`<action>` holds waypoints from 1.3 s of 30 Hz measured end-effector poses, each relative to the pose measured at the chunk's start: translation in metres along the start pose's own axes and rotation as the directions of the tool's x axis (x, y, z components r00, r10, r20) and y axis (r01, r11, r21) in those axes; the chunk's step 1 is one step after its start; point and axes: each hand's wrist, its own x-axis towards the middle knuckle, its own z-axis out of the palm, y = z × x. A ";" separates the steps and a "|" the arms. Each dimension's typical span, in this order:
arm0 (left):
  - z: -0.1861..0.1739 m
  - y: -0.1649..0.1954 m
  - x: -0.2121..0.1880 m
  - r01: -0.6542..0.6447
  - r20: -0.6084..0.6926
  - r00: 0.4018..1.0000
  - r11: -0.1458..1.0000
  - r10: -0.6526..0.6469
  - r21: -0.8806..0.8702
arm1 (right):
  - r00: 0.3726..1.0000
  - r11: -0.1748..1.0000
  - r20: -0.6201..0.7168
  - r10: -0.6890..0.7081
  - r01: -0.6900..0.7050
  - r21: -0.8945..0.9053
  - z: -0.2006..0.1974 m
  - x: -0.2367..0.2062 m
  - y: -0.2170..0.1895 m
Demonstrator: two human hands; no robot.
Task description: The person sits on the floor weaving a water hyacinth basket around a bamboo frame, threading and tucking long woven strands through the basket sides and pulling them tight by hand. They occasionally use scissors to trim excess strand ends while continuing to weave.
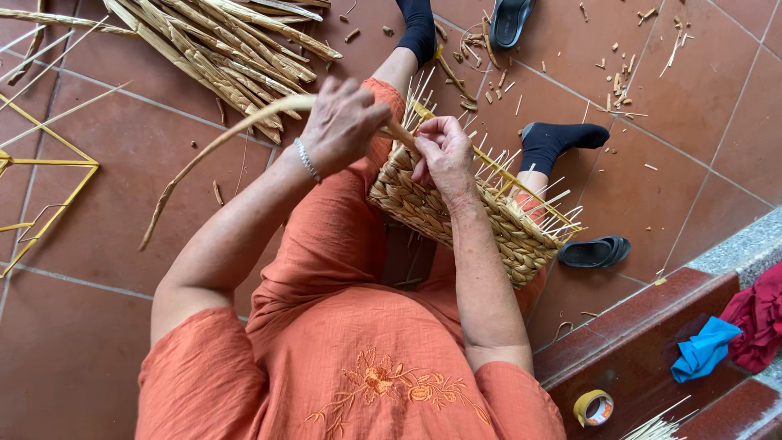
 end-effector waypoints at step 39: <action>0.049 0.152 -0.120 0.259 0.123 0.960 0.637 -0.250 -0.726 | 0.718 0.776 -0.404 -0.567 0.301 -0.554 -0.166 -0.208 0.092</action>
